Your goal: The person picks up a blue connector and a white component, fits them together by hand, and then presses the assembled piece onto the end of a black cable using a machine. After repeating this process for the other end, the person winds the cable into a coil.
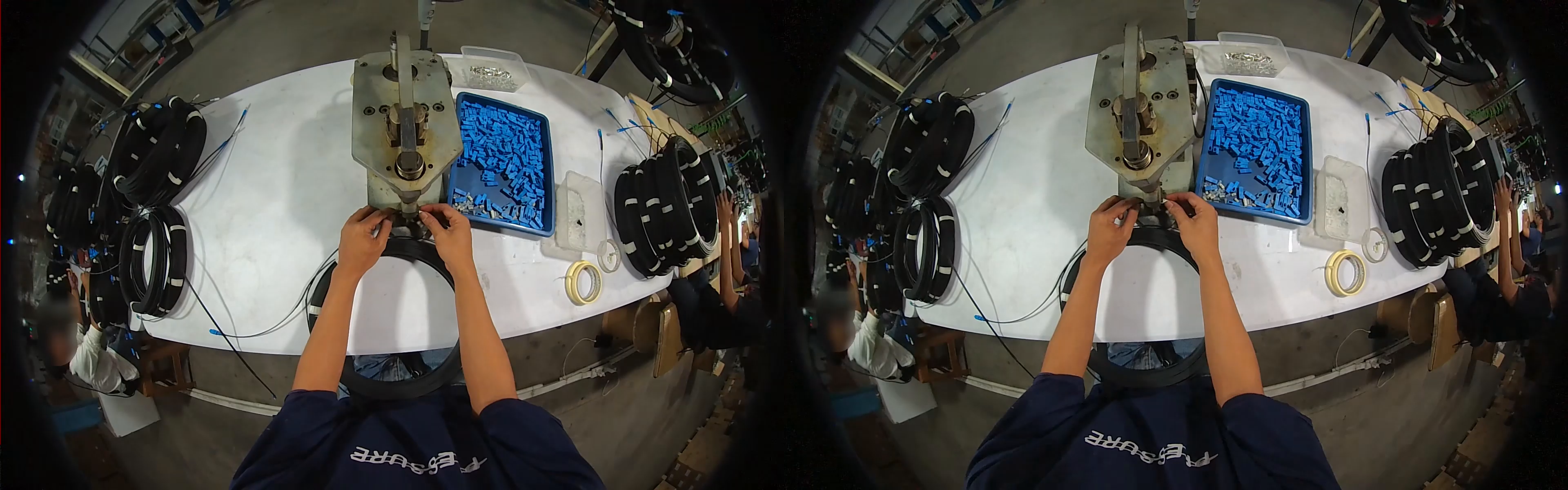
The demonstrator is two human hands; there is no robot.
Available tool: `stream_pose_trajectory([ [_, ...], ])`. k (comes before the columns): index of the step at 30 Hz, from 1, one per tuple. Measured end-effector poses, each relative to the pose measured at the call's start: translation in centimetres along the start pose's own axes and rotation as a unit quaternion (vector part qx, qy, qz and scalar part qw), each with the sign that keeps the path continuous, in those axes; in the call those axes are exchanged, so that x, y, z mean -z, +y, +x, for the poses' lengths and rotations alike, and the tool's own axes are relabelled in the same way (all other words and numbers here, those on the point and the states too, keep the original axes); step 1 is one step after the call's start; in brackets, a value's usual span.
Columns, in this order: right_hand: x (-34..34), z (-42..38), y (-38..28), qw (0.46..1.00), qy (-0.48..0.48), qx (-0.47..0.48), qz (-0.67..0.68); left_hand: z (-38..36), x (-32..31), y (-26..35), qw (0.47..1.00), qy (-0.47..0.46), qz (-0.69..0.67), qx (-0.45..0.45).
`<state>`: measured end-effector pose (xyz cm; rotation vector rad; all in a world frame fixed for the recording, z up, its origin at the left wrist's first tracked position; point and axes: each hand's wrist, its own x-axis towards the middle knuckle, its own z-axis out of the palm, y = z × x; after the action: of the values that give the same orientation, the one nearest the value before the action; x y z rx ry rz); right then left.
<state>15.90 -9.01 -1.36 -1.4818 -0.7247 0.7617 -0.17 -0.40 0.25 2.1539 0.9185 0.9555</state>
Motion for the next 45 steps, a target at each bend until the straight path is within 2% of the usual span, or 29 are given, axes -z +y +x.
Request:
stream_pose_trajectory([
  [12, -0.3, 0.0, -0.5, 1.000, 0.010, -0.013, 0.019, 0.1, 0.1, -0.1, 1.000, -0.002, 0.006, -0.019],
  [14, -0.3, 0.1, -0.7, 0.999, 0.012, -0.018, 0.025, 0.1, 0.0, -0.2, 0.999, 0.010, 0.018, -0.046],
  [18, -0.5, 0.4, -0.6, 1.000, 0.015, -0.019, -0.009, 0.2, 0.1, 0.1, 1.000, -0.004, 0.017, -0.010],
  [35, -0.6, 0.5, 0.5, 1.000, 0.022, -0.004, 0.016, 0.3, 0.3, 0.0, 0.998, -0.009, 0.052, -0.035],
  [37, -0.5, 0.4, 0.1, 0.999, 0.025, 0.017, -0.017, 0.2, 0.3, 0.0, 0.998, -0.010, 0.051, -0.032],
  [45, -0.6, 0.4, 0.3, 1.000, 0.024, 0.004, 0.012, 0.2, 0.1, -0.2, 0.997, 0.005, 0.062, -0.037],
])
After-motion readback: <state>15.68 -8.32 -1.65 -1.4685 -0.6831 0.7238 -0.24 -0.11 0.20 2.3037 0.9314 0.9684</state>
